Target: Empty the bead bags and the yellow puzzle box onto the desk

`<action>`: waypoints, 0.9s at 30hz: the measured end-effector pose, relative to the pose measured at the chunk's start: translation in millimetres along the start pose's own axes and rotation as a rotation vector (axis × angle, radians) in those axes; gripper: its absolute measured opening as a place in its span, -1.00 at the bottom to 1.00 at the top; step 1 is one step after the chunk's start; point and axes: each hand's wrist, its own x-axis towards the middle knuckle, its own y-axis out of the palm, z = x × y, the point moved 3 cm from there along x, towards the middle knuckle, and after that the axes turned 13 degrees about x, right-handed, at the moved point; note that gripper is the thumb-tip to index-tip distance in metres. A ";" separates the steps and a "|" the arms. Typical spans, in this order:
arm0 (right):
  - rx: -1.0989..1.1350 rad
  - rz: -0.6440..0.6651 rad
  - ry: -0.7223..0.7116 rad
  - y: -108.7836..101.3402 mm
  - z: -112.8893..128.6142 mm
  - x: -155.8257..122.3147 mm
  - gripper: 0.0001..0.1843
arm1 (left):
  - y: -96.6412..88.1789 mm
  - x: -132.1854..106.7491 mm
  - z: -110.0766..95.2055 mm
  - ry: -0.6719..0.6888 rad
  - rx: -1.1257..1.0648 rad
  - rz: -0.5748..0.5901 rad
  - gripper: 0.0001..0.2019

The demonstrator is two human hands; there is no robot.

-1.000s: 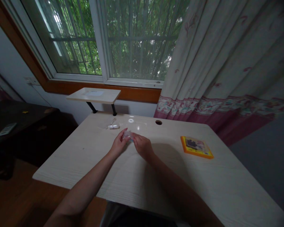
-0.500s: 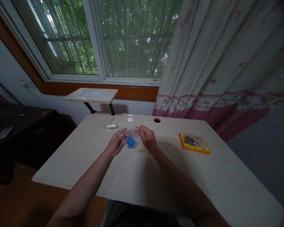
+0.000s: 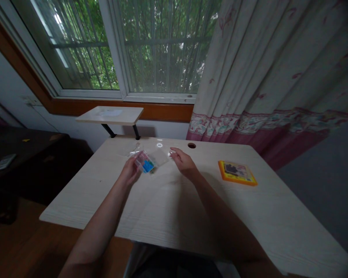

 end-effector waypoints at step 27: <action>-0.103 -0.032 -0.045 -121.1 109.3 -35.4 -0.54 | -13.3 3.6 6.0 0.485 0.568 0.020 -0.34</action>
